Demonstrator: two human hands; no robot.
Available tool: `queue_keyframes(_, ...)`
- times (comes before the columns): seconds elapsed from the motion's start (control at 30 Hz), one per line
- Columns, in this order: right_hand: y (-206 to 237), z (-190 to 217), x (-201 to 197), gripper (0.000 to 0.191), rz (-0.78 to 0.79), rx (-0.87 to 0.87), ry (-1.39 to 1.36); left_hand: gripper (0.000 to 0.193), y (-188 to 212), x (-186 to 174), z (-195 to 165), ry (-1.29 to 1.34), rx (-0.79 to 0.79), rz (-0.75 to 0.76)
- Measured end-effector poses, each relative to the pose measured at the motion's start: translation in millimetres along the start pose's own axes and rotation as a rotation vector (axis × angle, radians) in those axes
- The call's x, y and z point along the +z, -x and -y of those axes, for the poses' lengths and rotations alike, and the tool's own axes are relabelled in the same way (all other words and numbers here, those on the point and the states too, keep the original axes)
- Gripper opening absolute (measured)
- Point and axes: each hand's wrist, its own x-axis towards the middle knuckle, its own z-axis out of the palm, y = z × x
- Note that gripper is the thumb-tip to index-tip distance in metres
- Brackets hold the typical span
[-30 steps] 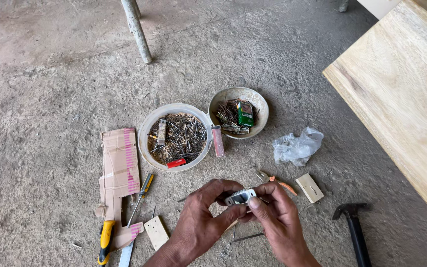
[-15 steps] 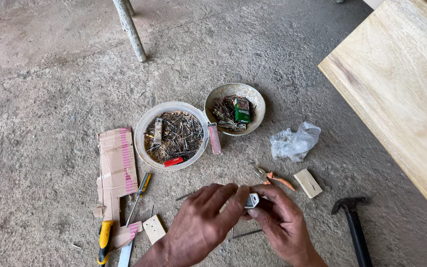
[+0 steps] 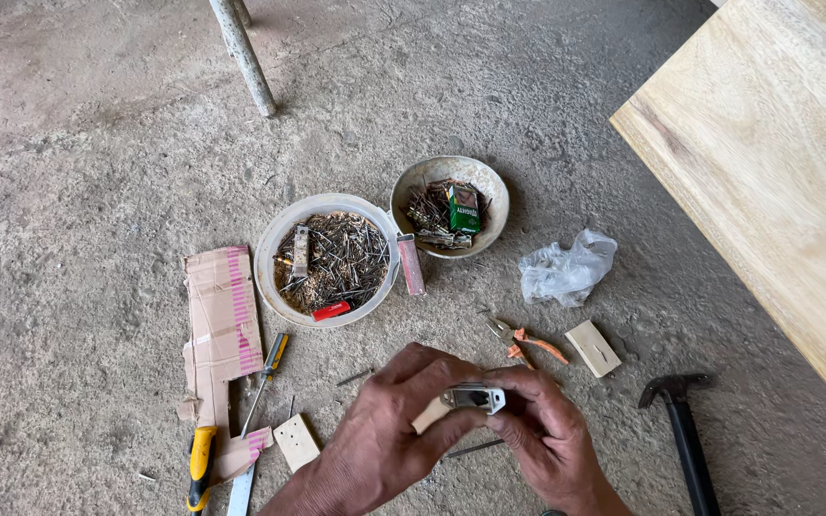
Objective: The person kneels on the floor fitting a small white plastic catch to a wooden block, then holds it against the edge of a wooden board and uses a screwdriver to drive screws into it. They pick nails and fasteners from bowls on the floor and reposition the block against the board while aligning it.
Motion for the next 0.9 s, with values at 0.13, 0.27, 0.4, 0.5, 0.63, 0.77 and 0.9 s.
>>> queue_keyframes(0.13,7,-8,-14,0.033,0.031,0.011,0.094,0.020,-4,8,5,-0.300,0.142,0.101)
queue_keyframes(0.27,12,-22,-19,0.032,0.034,0.159,0.213,0.027,2,20,21,-0.552,0.348,0.104)
queue_keyframes(0.4,15,-27,-17,0.026,0.058,-0.135,0.125,0.014,7,30,41,-0.110,-0.020,-0.029)
queue_keyframes(0.5,15,-24,-21,0.028,0.031,-0.164,0.052,0.025,7,30,54,0.425,-0.307,-0.167)
queue_keyframes(0.63,17,-18,-33,0.032,0.009,-0.147,0.085,0.033,5,34,61,0.919,-0.651,-0.151)
queue_keyframes(0.77,16,-21,-44,0.034,0.025,-0.121,0.071,0.036,0,46,58,0.976,-0.741,-0.092)
queue_keyframes(0.9,15,-21,-50,0.034,0.036,-0.047,0.128,0.030,-9,53,53,0.696,-0.657,0.102)
